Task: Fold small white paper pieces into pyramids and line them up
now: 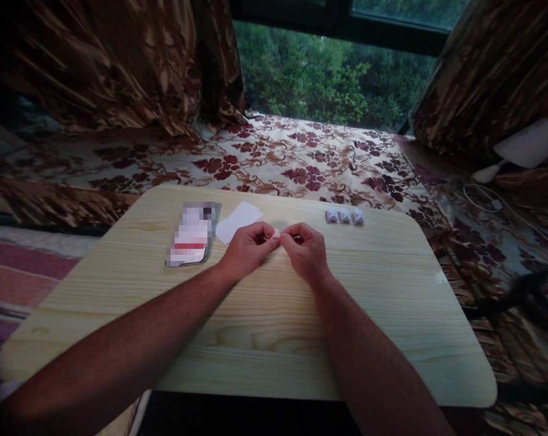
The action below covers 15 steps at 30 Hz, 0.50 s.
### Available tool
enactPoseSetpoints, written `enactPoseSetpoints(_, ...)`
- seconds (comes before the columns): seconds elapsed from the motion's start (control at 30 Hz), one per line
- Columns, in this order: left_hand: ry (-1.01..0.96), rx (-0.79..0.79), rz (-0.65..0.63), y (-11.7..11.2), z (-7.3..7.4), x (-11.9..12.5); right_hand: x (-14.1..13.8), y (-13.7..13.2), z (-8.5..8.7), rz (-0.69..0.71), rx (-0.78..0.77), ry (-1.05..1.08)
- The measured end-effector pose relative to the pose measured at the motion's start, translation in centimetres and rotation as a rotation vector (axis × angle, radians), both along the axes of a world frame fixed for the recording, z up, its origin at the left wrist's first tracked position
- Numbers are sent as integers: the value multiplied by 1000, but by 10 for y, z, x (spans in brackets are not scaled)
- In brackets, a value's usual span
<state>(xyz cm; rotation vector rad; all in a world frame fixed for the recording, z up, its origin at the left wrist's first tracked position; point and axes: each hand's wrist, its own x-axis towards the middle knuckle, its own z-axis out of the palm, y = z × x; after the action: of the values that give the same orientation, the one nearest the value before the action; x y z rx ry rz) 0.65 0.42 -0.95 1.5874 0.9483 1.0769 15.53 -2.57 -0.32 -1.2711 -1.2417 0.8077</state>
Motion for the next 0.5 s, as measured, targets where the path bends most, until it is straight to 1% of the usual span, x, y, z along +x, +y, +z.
enactPoseSetpoints(0.27, 53, 31, 3, -1, -1, -1, 0, 0, 0, -27, -14, -20)
enactPoseSetpoints(0.5, 98, 54, 20, -2, 0, -1, 1, 0, 0, -18, 15, -60)
